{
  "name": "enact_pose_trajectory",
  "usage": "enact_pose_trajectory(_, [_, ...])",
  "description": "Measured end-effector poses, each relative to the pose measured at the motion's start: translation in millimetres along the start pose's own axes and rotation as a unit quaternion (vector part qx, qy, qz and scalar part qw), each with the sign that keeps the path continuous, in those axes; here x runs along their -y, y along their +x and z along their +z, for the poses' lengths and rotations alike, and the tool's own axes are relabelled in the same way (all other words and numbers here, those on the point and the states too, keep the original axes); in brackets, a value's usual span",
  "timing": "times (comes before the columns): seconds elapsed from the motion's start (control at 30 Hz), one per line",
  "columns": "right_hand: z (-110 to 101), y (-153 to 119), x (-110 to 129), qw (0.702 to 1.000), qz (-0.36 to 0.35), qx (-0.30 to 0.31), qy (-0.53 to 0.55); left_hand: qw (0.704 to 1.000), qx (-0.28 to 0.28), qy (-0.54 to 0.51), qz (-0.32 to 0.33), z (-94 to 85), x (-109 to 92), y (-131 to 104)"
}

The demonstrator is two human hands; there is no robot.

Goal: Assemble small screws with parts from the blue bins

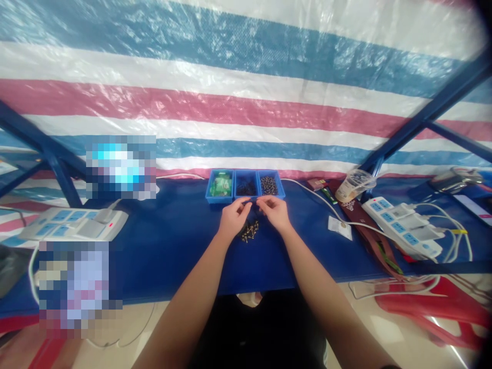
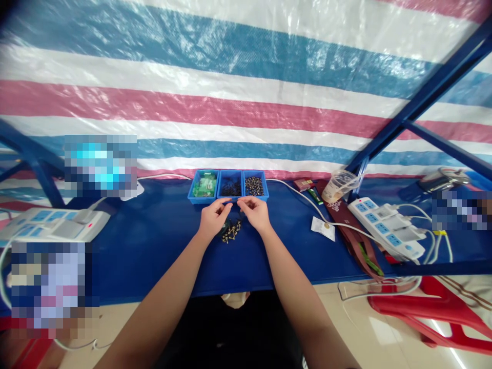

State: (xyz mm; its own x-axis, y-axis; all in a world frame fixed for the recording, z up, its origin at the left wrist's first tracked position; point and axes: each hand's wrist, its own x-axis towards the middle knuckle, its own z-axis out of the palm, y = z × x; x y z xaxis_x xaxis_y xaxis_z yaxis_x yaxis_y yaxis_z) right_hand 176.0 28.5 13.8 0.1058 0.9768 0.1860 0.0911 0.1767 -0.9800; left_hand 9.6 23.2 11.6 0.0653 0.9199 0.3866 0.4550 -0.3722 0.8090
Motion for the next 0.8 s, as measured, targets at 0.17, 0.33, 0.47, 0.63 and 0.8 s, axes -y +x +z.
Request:
enact_pose_trajectory(0.17, [12,3,-1,0.977,-0.074,-0.112,-0.164,0.999,-0.034,0.022,0.001,-2.2,0,2])
enact_pose_trajectory(0.33, [6,3,-7,0.951,-0.09,-0.063,-0.289,0.998,-0.055,0.034,-0.004,-4.4,-1,2])
enact_pose_trajectory(0.47, [-6,0,-9,0.95,-0.062,-0.02,-0.305,0.998,-0.055,0.03,-0.006,-5.0,-2,2])
enact_pose_trajectory(0.63, [-12,-2,-10,0.94,-0.04,0.084,-0.329,0.998,-0.054,0.037,-0.001,-5.0,-2,2])
enact_pose_trajectory(0.8, [-9,-5,-5,0.945,-0.061,0.107,-0.302,0.998,-0.049,0.044,0.003,-5.1,0,1])
